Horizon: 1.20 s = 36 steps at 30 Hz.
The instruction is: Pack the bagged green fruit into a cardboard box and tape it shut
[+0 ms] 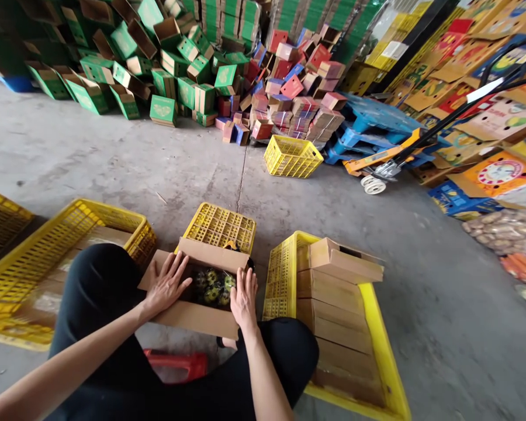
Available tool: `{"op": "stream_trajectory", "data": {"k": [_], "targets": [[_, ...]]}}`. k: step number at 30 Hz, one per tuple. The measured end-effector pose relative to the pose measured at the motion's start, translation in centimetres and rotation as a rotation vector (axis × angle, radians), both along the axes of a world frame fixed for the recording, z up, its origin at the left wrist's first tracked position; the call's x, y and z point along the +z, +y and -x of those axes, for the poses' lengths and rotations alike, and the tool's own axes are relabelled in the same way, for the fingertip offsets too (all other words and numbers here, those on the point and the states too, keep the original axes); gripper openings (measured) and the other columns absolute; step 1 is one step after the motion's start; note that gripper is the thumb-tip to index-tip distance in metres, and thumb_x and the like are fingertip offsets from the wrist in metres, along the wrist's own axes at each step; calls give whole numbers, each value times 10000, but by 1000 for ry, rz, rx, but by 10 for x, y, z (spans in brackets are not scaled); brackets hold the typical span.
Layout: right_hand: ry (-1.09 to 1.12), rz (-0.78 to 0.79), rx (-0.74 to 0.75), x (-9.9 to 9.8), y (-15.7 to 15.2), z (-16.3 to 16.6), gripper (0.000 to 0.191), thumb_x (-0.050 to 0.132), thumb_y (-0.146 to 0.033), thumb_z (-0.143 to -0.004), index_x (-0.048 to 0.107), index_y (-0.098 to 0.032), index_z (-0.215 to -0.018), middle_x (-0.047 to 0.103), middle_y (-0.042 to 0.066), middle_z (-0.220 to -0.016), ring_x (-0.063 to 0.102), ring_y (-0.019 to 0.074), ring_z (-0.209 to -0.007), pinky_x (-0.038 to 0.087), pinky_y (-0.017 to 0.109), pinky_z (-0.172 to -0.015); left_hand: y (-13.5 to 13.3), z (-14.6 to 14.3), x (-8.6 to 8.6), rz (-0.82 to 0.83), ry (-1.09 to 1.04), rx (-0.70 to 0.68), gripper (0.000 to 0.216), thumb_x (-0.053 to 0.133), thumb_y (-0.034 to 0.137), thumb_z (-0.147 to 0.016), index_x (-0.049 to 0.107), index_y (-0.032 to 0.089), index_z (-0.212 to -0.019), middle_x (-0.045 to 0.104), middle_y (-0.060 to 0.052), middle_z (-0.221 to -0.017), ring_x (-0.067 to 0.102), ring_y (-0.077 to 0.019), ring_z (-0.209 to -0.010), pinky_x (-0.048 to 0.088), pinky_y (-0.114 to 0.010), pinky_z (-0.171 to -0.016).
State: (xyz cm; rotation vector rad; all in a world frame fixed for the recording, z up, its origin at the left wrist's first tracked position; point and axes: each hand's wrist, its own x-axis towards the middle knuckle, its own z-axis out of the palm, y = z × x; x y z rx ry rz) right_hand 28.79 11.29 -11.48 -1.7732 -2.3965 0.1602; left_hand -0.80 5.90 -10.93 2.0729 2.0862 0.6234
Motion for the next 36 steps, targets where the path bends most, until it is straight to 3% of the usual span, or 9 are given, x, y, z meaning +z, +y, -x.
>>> {"op": "stream_trajectory", "data": {"k": [5, 7, 10, 14, 17, 23, 29, 32, 36], "targets": [[-13, -65, 36, 16, -10, 13, 668, 326, -309, -1102, 53, -258, -1709, 102, 118, -1782, 186, 374, -1619, 301, 592, -1253, 0, 1, 0, -4, -62, 19, 654, 281, 458, -1109, 87, 287, -1710, 279, -112, -1743, 170, -377, -1619, -103, -730, -1233], [-19, -92, 101, 27, -17, 26, 606, 316, -261, -1096, 223, -206, -1693, 200, 120, -1764, 213, 338, -1617, 271, 552, -1280, 1, 2, 0, -20, -76, 21, 643, 268, 442, -1113, 107, 267, -1710, 308, -106, -1733, 186, -353, -1618, -100, -686, -1258], [-28, 78, 227, 37, -21, 58, 535, 347, -245, -1087, 437, -216, -1614, 389, 107, -1694, 358, 268, -1559, 327, 446, -1269, 1, 6, 1, -32, -102, 39, 638, 258, 430, -1118, 106, 248, -1710, 375, -96, -1705, 244, -318, -1603, -107, -629, -1281], [-133, 421, 37, 41, -7, 107, 683, 647, -393, -974, 422, -299, -1612, 471, 169, -1622, 336, 425, -1534, 385, 730, -1118, 2, 10, 5, -34, -166, 81, 645, 252, 431, -1123, 53, 253, -1711, 438, -88, -1671, 336, -291, -1569, -87, -606, -1291], [-179, 467, -60, 44, 3, 136, 564, 668, -292, -960, 555, -294, -1512, 558, 206, -1524, 412, 440, -1462, 323, 797, -1079, 3, 10, 7, -51, -214, 105, 636, 247, 443, -1124, 87, 254, -1710, 475, -92, -1647, 368, -276, -1557, -42, -579, -1306], [-86, 409, -1, 57, -7, 151, 363, 492, -94, -994, 724, -240, -1233, 775, 119, -1180, 613, 294, -1268, 319, 601, -1168, 3, 10, 6, -56, -253, 115, 619, 247, 438, -1123, 168, 233, -1702, 467, -98, -1650, 367, -275, -1561, -11, -570, -1314], [40, 386, 50, 67, -12, 176, 292, 472, -339, -1077, 692, -224, -1231, 777, 91, -1155, 697, 229, -1103, 491, 342, -982, 1, 12, 3, -52, -257, 121, 609, 234, 425, -1122, 192, 234, -1698, 454, -104, -1657, 360, -269, -1566, 3, -563, -1317], [53, 383, 71, 65, -11, 179, 288, 608, -328, -1011, 689, -226, -1268, 742, 125, -1264, 625, 292, -1255, 452, 451, -1067, 1, 12, 1, -47, -252, 112, 611, 233, 428, -1123, 198, 222, -1697, 454, -105, -1656, 351, -264, -1570, -9, -560, -1317], [-33, 407, -10, 54, -4, 139, 586, 768, -256, -880, 593, -293, -1438, 510, 129, -1580, 383, 387, -1480, 437, 576, -1071, 2, 12, 0, -46, -255, 113, 600, 236, 421, -1125, 226, 217, -1690, 455, -100, -1657, 357, -251, -1567, -22, -541, -1320]]}}
